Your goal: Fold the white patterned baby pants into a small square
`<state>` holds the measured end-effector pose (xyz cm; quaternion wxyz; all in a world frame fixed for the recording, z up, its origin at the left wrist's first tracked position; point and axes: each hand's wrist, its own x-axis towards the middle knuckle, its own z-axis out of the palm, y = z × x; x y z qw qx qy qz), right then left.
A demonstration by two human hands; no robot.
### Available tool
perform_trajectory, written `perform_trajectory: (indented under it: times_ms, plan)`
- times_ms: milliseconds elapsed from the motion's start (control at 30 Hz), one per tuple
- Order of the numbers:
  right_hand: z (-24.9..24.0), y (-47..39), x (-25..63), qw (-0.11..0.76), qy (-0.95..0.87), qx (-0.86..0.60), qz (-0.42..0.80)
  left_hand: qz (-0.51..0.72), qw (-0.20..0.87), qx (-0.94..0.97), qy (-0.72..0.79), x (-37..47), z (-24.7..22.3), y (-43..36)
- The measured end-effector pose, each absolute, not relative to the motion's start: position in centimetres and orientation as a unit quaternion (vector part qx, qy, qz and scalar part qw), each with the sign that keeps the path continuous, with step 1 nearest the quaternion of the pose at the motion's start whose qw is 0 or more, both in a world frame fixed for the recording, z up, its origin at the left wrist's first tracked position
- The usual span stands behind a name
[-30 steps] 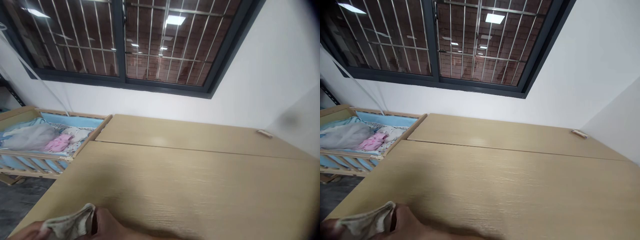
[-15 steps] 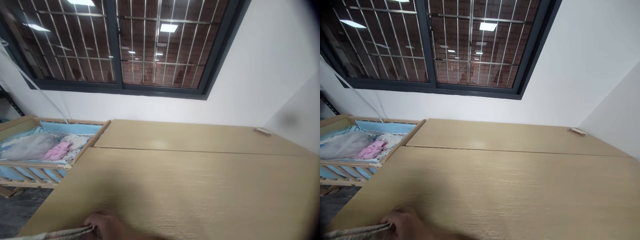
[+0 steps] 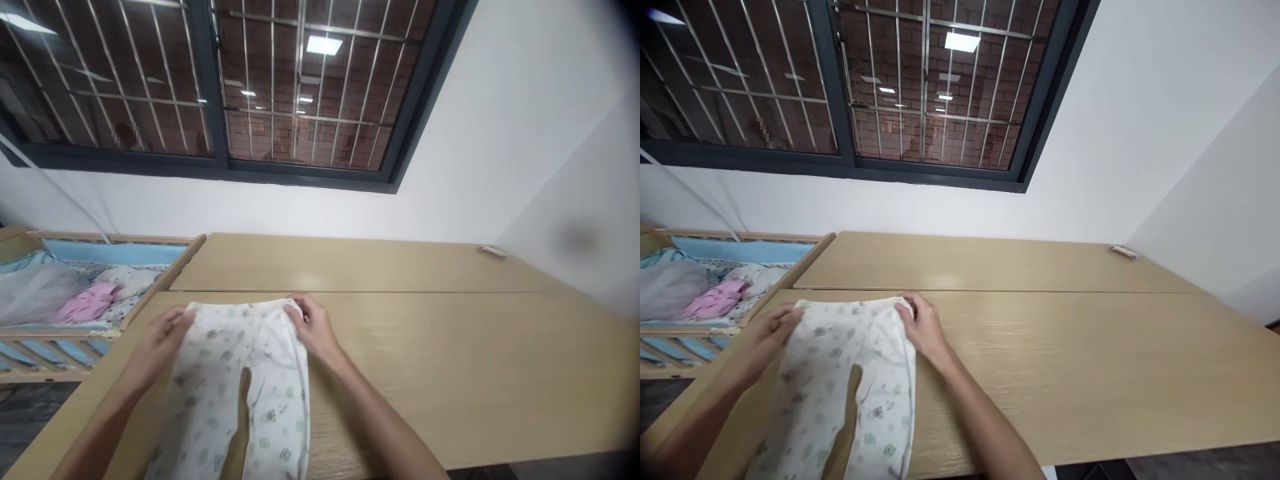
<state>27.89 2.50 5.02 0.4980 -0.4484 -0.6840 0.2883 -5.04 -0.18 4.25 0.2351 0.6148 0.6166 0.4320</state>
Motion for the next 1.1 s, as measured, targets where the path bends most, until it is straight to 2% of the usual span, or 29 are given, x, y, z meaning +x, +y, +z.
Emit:
perform_trajectory:
  times_ms: [100, 333, 700, 1100]
  plan:
    - [2.5, 5.4, 31.1, 0.438, -0.716, -0.484, 0.247, 0.422, 0.292, 0.643, 0.569, -1.4, 2.2, 4.0]
    - [-3.1, 11.0, 35.1, 0.283, -0.766, -0.567, 0.112, 0.359, 0.248, 0.654, 0.618, 2.9, -3.4, 10.4]
    - [-6.8, 16.1, 35.3, 0.206, -0.773, -0.599, 0.044, 0.276, 0.117, 0.696, 0.652, 5.1, -7.6, 16.4]
    - [-6.8, 21.0, 35.8, 0.203, -0.784, -0.584, 0.058, 0.212, 0.028, 0.692, 0.689, 5.3, -8.5, 20.6]
